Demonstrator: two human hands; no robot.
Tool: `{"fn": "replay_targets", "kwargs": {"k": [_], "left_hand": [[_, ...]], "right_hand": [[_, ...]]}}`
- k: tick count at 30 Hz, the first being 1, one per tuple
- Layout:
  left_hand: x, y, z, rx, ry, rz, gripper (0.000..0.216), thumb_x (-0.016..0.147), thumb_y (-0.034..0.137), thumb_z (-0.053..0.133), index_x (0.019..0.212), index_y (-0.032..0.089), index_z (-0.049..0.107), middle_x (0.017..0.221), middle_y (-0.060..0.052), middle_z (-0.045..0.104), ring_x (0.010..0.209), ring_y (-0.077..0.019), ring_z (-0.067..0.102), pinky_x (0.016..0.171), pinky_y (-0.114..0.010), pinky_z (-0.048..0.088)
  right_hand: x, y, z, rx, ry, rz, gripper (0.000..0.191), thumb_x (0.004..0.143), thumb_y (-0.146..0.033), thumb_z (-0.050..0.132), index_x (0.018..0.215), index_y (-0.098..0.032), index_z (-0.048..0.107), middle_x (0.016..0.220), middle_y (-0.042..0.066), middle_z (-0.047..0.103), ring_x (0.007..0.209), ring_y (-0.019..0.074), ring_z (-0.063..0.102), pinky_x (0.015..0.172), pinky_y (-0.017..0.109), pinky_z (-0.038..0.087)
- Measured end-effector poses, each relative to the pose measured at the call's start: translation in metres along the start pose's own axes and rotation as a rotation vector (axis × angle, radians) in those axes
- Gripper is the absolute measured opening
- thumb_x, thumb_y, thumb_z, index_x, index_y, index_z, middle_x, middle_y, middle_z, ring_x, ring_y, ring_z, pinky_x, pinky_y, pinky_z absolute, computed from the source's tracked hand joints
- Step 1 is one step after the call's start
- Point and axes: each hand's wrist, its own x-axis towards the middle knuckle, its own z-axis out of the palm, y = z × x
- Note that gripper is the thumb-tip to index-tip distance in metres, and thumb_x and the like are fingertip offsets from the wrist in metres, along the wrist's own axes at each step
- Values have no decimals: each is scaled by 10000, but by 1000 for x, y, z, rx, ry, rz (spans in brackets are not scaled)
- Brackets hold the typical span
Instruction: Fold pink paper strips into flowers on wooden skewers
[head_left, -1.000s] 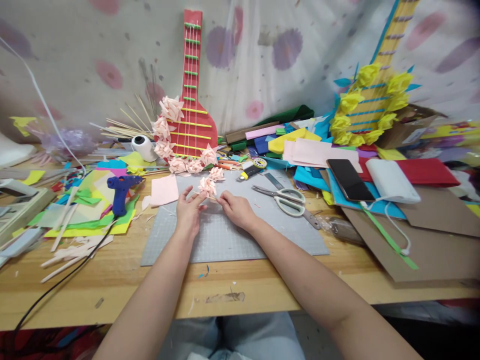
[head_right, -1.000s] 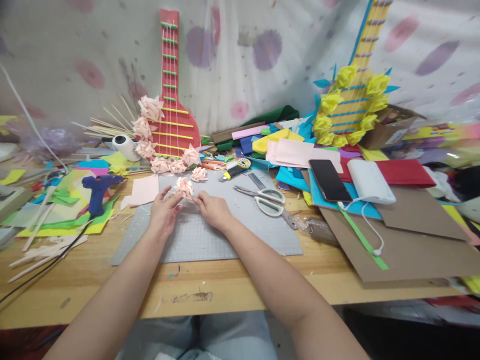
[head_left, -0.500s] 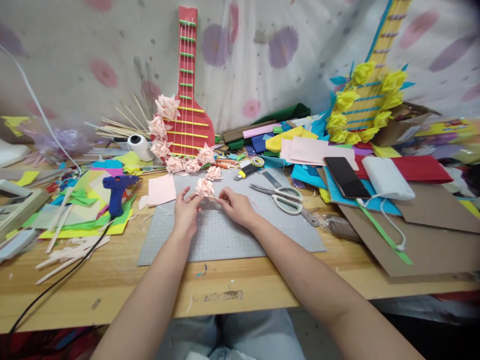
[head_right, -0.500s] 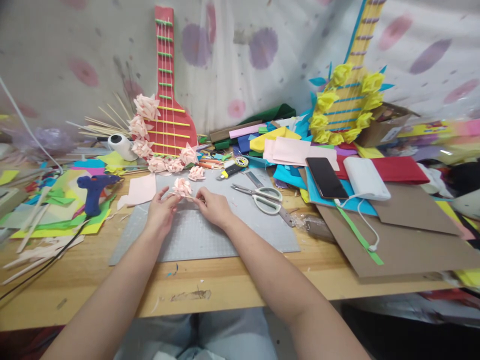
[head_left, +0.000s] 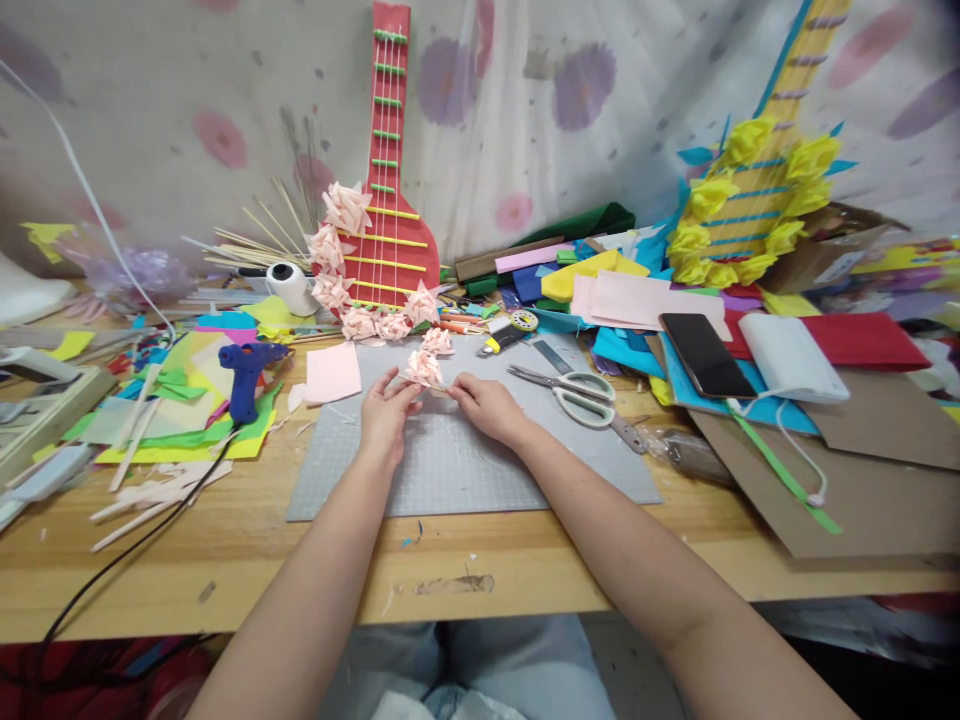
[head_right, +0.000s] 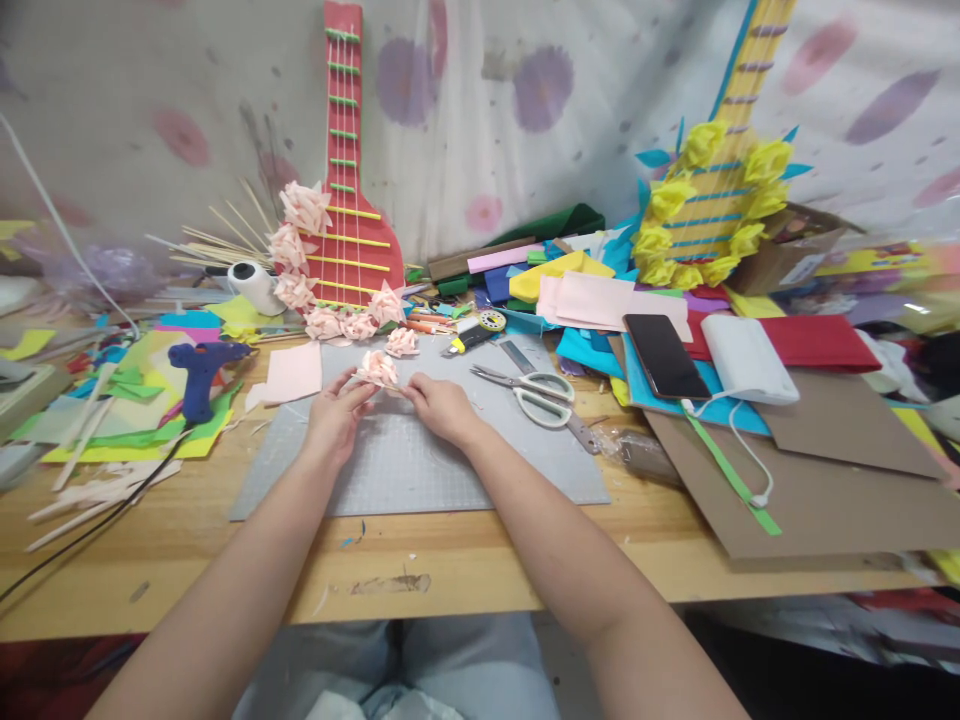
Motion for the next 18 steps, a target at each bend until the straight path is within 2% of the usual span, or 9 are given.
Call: {"fn": "replay_targets", "kwargs": {"k": [3, 7, 12, 18], "left_hand": [[1, -1, 0, 47, 18, 49, 534, 520, 88, 676, 1008, 148, 468, 739, -11, 600, 623, -107, 599, 469, -167, 434], [-1, 0, 2, 85, 67, 109, 515, 526, 106, 679, 972, 153, 426, 712, -9, 595, 615, -124, 603, 461, -183, 440], [-3, 1, 5, 48, 119, 87, 429, 549, 88, 662, 874, 159, 391, 692, -16, 609, 578, -119, 600, 485, -199, 455], [0, -1, 2, 1, 106, 67, 437, 551, 96, 682, 866, 160, 385, 692, -27, 616, 574, -120, 604, 492, -200, 454]], "right_hand": [[-1, -2, 2, 11, -6, 1, 260, 872, -358, 324, 859, -209, 537, 720, 15, 617, 659, 134, 539, 580, 216, 299], [-5, -4, 5, 72, 63, -28, 239, 841, -396, 393, 943, -208, 500, 785, 8, 622, 658, 125, 539, 586, 213, 311], [-6, -6, 5, 75, 99, -40, 222, 853, -374, 376, 889, -206, 516, 777, 9, 626, 669, 122, 549, 598, 214, 317], [-5, -7, 5, 39, 85, -35, 219, 858, -365, 366, 879, -209, 518, 775, 16, 631, 683, 135, 564, 601, 219, 314]]}}
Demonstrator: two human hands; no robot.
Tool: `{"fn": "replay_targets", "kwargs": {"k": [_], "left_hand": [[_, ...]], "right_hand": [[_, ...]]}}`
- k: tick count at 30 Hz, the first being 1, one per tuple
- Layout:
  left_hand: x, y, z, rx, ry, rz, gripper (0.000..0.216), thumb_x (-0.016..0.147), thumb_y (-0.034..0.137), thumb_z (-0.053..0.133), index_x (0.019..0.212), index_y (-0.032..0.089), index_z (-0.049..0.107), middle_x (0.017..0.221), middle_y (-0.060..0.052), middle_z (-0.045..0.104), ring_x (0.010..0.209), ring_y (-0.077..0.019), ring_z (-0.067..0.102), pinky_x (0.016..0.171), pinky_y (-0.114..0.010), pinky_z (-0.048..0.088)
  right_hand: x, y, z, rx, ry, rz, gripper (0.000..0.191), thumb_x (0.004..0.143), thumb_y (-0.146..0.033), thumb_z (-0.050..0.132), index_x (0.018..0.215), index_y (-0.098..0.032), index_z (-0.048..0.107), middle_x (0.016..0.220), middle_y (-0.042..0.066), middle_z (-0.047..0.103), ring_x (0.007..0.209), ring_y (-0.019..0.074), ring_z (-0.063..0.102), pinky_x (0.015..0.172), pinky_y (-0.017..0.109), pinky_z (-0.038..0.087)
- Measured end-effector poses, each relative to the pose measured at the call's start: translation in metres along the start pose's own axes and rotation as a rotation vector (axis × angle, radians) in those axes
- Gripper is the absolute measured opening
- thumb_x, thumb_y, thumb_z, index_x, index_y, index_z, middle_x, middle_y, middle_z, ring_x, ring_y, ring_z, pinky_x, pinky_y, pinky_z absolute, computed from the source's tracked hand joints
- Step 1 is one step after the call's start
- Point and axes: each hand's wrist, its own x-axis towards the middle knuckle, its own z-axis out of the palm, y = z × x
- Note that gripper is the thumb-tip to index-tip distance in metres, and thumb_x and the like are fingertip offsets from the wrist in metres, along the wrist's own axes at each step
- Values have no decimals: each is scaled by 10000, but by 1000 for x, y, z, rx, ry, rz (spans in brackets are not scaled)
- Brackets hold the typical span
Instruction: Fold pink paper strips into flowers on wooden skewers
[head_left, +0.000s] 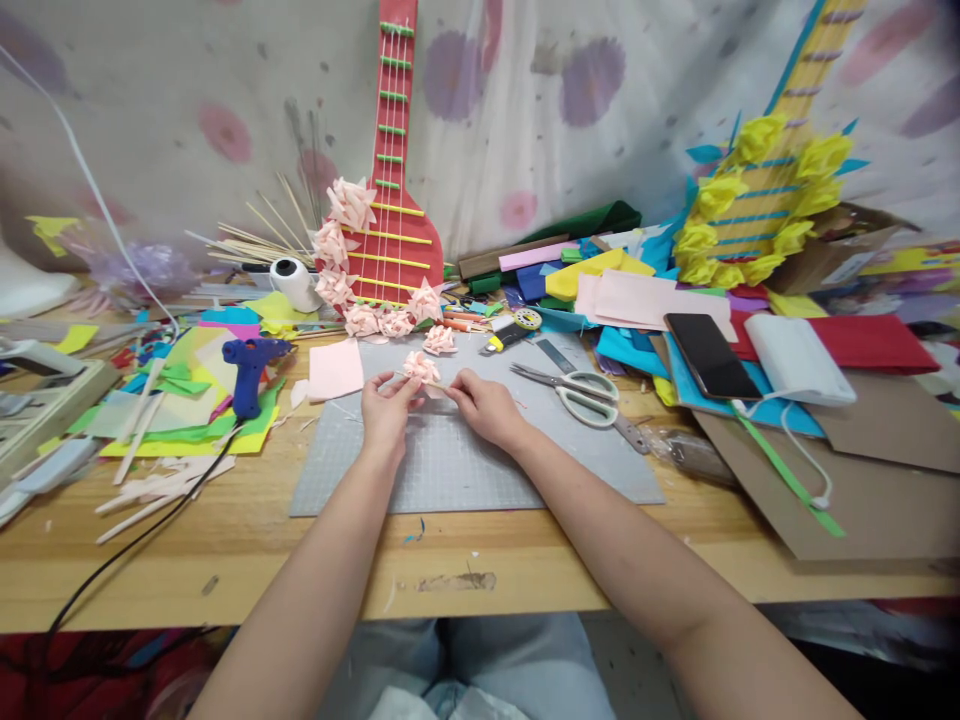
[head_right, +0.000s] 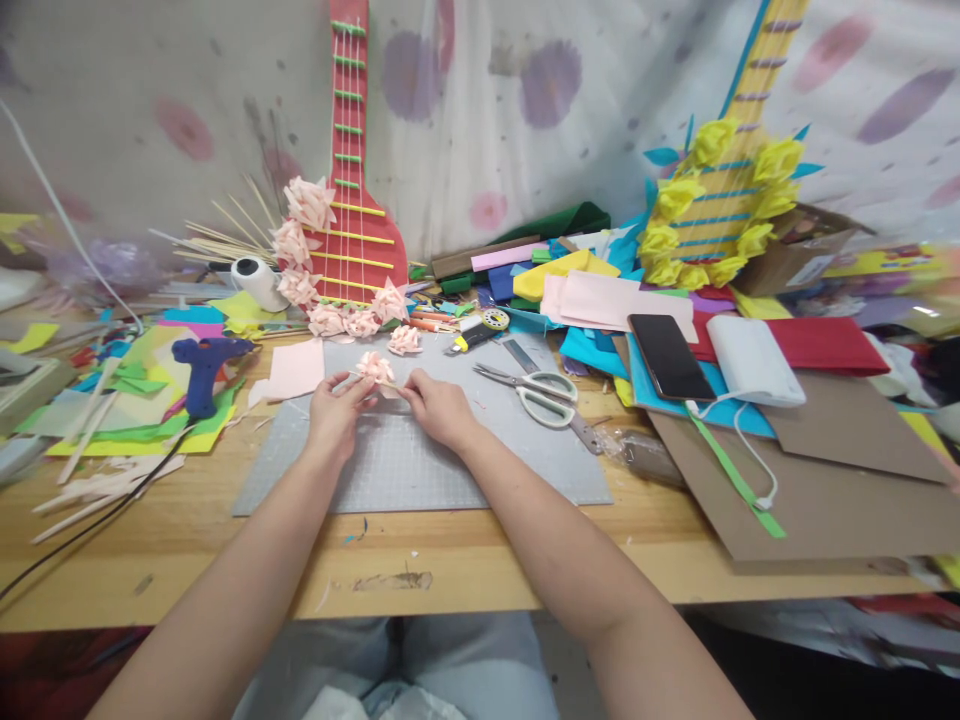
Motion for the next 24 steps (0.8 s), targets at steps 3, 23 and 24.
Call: {"fn": "replay_targets", "kwargs": {"k": [3, 23, 24], "left_hand": [[1, -1, -1, 4, 16, 4, 448, 542, 94, 689, 854, 165, 376, 678, -15, 612, 561, -120, 600, 481, -195, 444], [-3, 1, -1, 17, 50, 105, 435, 585, 118, 577, 941, 195, 340, 664, 28, 519, 601, -120, 570, 489, -218, 467], [-2, 1, -1, 14, 59, 108, 426, 582, 103, 563, 933, 197, 341, 660, 35, 509, 584, -112, 560, 486, -215, 465]], "right_hand": [[0, -1, -1, -20, -23, 21, 222, 860, -362, 362, 880, -210, 523, 768, 19, 631, 682, 140, 564, 599, 222, 310], [-3, -4, 3, 16, -44, -12, 223, 870, -341, 333, 885, -212, 514, 748, 17, 617, 679, 137, 552, 606, 214, 325], [-3, -5, 4, 23, -54, -16, 216, 869, -334, 335, 881, -211, 512, 744, 18, 616, 676, 136, 551, 605, 212, 325]]}}
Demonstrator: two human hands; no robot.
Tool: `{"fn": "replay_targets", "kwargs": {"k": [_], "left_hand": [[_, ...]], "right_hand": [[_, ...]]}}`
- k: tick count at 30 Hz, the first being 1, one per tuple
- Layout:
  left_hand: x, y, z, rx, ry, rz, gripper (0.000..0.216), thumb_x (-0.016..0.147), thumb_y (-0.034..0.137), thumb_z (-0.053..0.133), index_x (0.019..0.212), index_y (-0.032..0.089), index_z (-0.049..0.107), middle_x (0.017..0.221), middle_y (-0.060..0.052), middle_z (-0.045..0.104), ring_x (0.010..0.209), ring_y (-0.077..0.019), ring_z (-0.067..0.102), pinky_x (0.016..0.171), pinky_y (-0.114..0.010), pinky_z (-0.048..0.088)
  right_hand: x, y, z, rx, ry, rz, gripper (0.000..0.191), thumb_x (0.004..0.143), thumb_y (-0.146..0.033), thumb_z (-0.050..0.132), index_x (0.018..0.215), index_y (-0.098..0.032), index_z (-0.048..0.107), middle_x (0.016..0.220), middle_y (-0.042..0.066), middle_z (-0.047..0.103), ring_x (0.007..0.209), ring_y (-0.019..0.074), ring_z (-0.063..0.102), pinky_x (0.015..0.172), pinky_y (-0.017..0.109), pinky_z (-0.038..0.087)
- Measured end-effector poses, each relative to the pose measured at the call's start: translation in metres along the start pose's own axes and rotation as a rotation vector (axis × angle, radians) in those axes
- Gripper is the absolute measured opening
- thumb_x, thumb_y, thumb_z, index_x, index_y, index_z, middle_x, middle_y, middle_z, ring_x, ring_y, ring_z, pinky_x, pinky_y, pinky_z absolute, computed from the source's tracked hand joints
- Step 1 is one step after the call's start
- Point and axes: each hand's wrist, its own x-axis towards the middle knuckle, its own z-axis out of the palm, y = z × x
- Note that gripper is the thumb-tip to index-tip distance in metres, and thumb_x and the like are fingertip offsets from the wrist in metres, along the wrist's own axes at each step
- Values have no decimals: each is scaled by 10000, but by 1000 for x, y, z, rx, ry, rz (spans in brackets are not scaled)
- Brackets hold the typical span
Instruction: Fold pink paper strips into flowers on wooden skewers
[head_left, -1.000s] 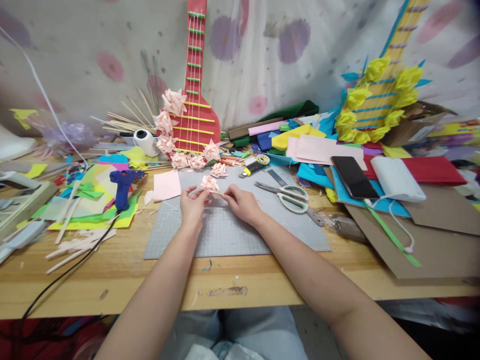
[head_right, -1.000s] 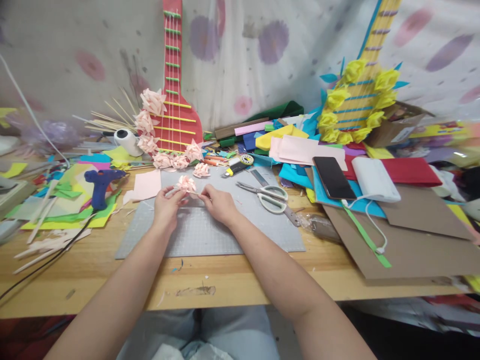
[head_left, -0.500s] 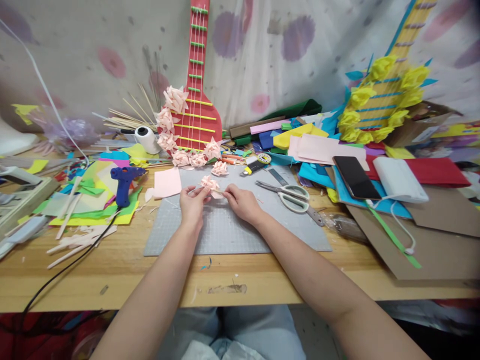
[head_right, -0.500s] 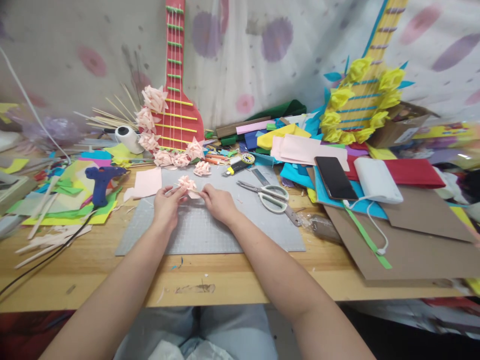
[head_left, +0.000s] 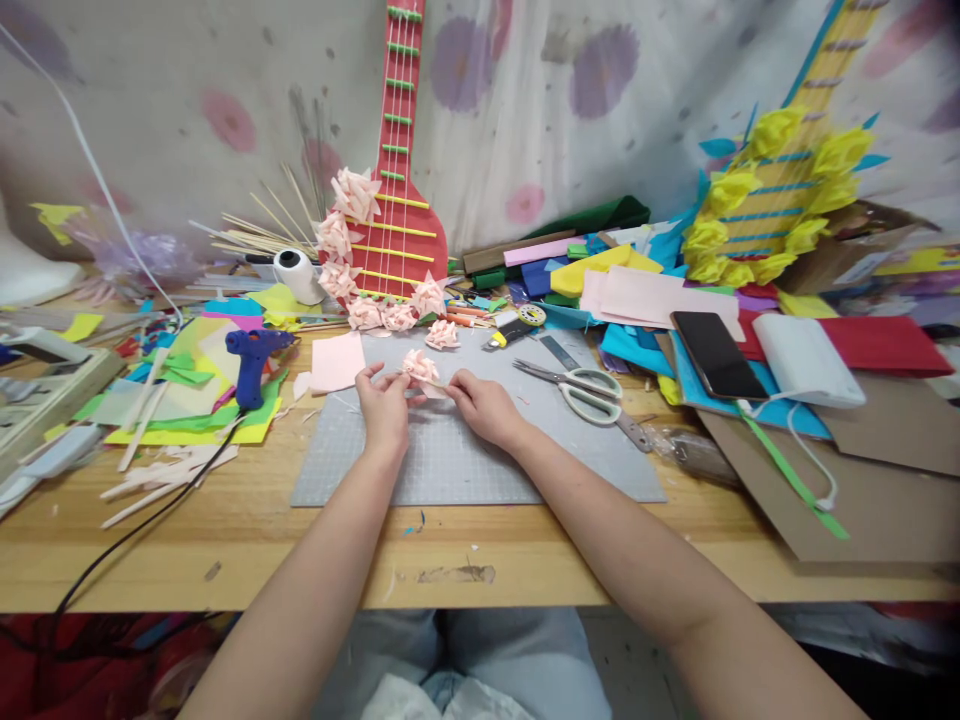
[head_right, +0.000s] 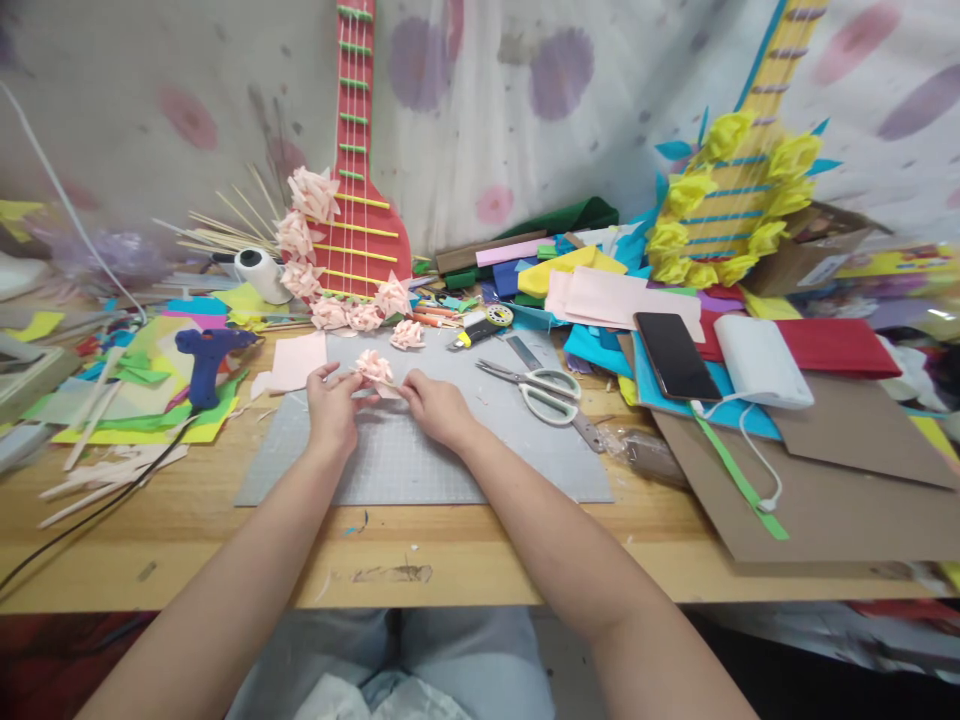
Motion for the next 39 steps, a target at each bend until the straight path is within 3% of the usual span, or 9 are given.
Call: {"fn": "replay_targets", "kwargs": {"k": [12, 17, 24, 35, 39], "left_hand": [[3, 1, -3, 6, -40, 110, 400, 582, 49, 525, 904, 215, 355, 581, 76, 476, 531, -74, 517, 529, -195, 471], [2, -1, -2, 2, -65, 57, 415, 612, 107, 568, 952, 207, 353, 650, 45, 520, 605, -96, 558, 551, -233, 493], [-1, -3, 0, -22, -136, 9, 631, 521, 58, 660, 1029, 197, 314, 707, 36, 565, 600, -105, 590, 638, -289, 498], [3, -6, -4, -28, -63, -79, 613, 512, 17, 652, 1012, 192, 343, 754, 31, 550, 584, -89, 583, 642, -275, 489], [3, -6, 0, -105, -100, -117, 546, 532, 17, 653, 972, 180, 373, 795, 3, 557, 648, -95, 593, 681, -274, 489]], "right_hand": [[-1, -8, 7, 11, -26, 5, 217, 877, -328, 319, 879, -204, 498, 718, 20, 606, 644, 132, 537, 585, 210, 305], [0, -4, 7, -2, 19, 32, 214, 876, -324, 320, 886, -202, 496, 713, 19, 603, 650, 136, 538, 589, 213, 304], [1, 0, 9, 27, 49, 64, 194, 867, -316, 339, 868, -196, 492, 730, 27, 606, 649, 142, 540, 579, 217, 298], [-1, -3, 6, 40, 5, 32, 188, 870, -315, 339, 854, -199, 487, 704, 20, 598, 644, 137, 536, 577, 214, 297], [0, -3, 6, -2, 44, 61, 195, 871, -319, 337, 874, -199, 492, 740, 29, 613, 662, 144, 546, 576, 220, 294]]}}
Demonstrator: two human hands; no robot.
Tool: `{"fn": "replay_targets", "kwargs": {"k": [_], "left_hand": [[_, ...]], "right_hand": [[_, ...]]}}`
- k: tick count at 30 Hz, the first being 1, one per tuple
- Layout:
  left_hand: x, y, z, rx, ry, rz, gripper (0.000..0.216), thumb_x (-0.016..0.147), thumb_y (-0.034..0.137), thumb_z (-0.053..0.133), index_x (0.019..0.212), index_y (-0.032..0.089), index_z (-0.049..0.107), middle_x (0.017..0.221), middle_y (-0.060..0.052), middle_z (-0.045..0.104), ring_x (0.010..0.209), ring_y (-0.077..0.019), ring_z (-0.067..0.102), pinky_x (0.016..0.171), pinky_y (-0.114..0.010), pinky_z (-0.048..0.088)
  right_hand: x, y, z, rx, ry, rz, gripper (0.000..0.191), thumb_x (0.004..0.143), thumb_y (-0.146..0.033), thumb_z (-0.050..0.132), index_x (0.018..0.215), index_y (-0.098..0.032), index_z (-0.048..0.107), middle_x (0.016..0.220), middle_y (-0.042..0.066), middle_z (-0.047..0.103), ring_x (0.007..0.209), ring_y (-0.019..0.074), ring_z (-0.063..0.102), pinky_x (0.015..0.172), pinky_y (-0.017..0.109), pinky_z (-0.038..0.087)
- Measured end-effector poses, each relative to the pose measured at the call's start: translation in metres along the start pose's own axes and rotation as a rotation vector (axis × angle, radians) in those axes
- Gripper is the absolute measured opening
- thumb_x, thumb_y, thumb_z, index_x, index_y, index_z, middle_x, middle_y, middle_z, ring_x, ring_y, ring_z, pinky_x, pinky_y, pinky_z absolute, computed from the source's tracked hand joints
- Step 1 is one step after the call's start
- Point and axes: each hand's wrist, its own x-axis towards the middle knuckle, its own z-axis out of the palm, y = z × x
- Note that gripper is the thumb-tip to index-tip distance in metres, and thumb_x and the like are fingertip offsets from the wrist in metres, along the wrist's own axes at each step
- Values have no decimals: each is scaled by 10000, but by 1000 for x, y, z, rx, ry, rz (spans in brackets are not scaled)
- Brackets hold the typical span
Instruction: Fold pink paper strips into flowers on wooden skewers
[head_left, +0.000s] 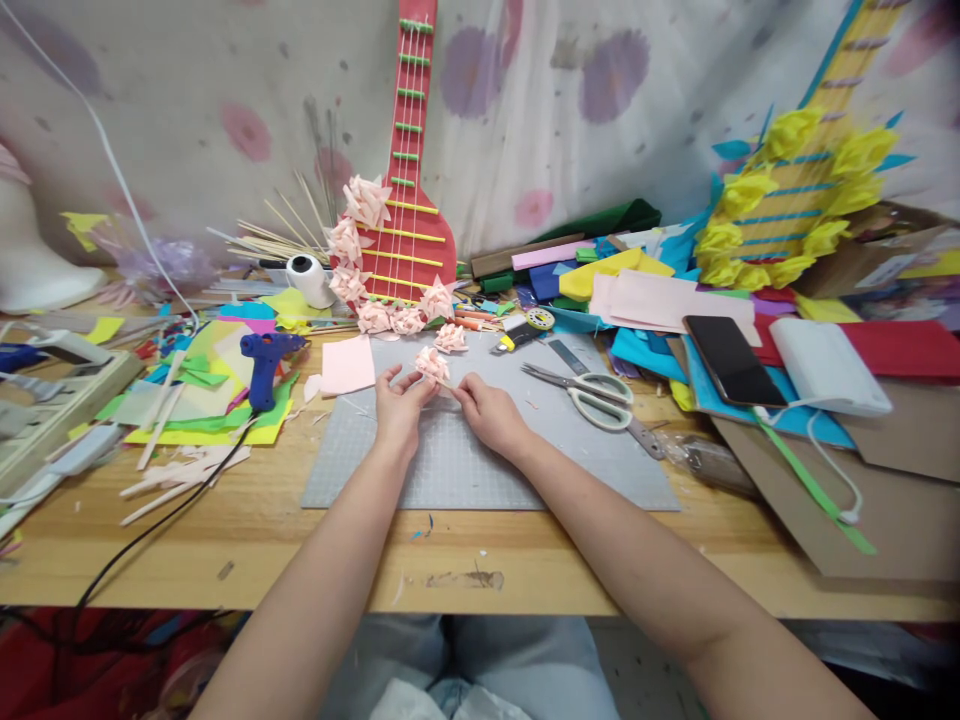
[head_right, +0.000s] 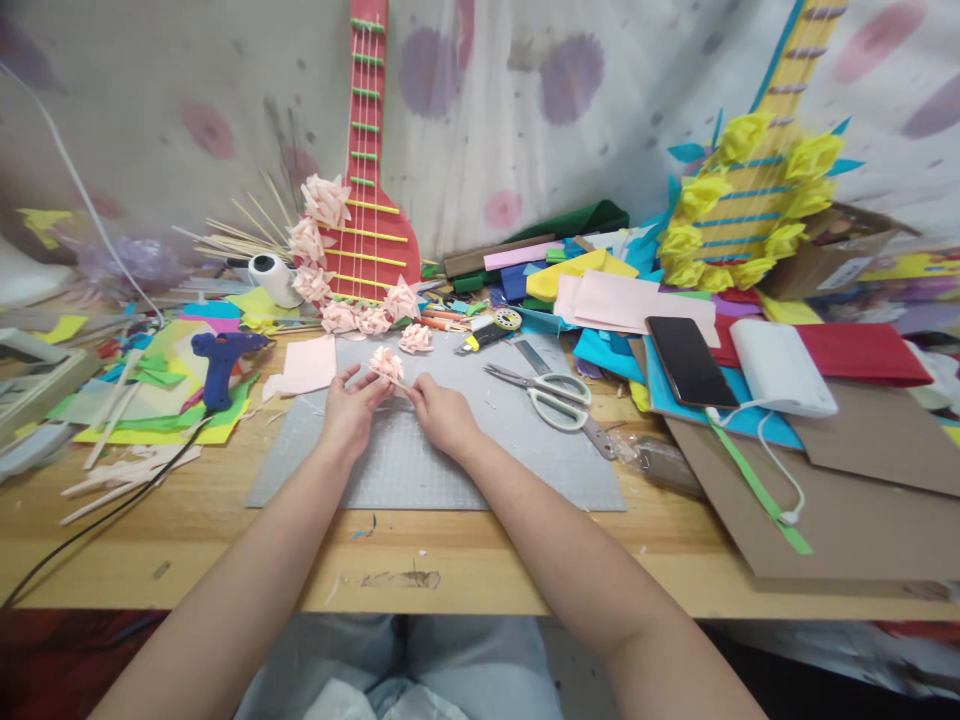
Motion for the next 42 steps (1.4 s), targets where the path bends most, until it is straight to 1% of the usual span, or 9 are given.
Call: {"fn": "replay_targets", "kwargs": {"k": [3, 7, 13, 21, 27, 31, 36, 39, 42], "left_hand": [[0, 1, 2, -42, -46, -45, 494, 553, -5, 627, 955, 164, 395, 766, -4, 568, 663, -95, 593, 674, -248, 481], [0, 4, 2, -45, -52, -75, 479, 556, -13, 617, 955, 162, 419, 762, -1, 579, 662, -90, 590, 664, -231, 473], [0, 5, 3, -74, -41, -81, 416, 590, -10, 577, 935, 153, 409, 718, -10, 593, 671, -97, 602, 745, -264, 462], [1, 5, 5, -75, -32, -122, 299, 634, 79, 598, 866, 145, 422, 704, -21, 602, 636, -99, 592, 690, -249, 460], [4, 3, 3, -56, 28, -50, 345, 617, 82, 624, 883, 142, 412, 721, -22, 596, 641, -96, 587, 694, -258, 457], [4, 3, 1, 25, 66, 21, 386, 621, 131, 638, 913, 164, 388, 745, -12, 584, 642, -93, 586, 670, -250, 461], [4, 0, -1, 157, 16, 182, 449, 608, 168, 644, 964, 189, 371, 805, -2, 561, 630, -81, 573, 617, -216, 457], [5, 0, -1, 164, 14, 197, 435, 615, 180, 639, 959, 195, 372, 805, 0, 548, 634, -79, 568, 616, -216, 468], [10, 5, -3, 108, 82, 191, 406, 621, 166, 631, 930, 196, 371, 810, -3, 547, 659, -78, 569, 634, -224, 479]], "right_hand": [[0, 1, 1, -17, 21, 5, 203, 870, -330, 338, 882, -201, 494, 751, 28, 621, 660, 145, 553, 576, 223, 295], [1, 2, 2, -26, 35, 2, 209, 868, -334, 335, 898, -203, 495, 755, 25, 627, 649, 146, 557, 569, 226, 295], [0, 2, 1, -25, 65, 0, 222, 855, -377, 359, 905, -216, 502, 774, 14, 635, 654, 141, 561, 567, 225, 302], [-1, -2, -1, -39, 12, -74, 215, 841, -386, 393, 880, -210, 511, 764, 7, 631, 653, 123, 550, 569, 215, 299], [-2, -1, -4, -53, -9, -122, 188, 832, -358, 426, 869, -203, 524, 769, 10, 629, 664, 116, 544, 578, 215, 293], [-1, -1, -6, -48, 5, -123, 188, 838, -359, 419, 870, -206, 524, 776, 10, 626, 676, 119, 544, 579, 221, 288], [0, 0, -7, -79, 37, -111, 139, 838, -311, 430, 880, -206, 511, 816, 22, 615, 737, 132, 533, 597, 233, 287], [1, 2, -9, -117, 50, -118, 124, 829, -301, 443, 876, -206, 508, 813, 27, 610, 750, 139, 519, 596, 235, 282], [2, 7, -14, -120, 66, -150, 128, 821, -309, 448, 865, -210, 515, 791, 19, 606, 735, 134, 513, 601, 231, 283]]}}
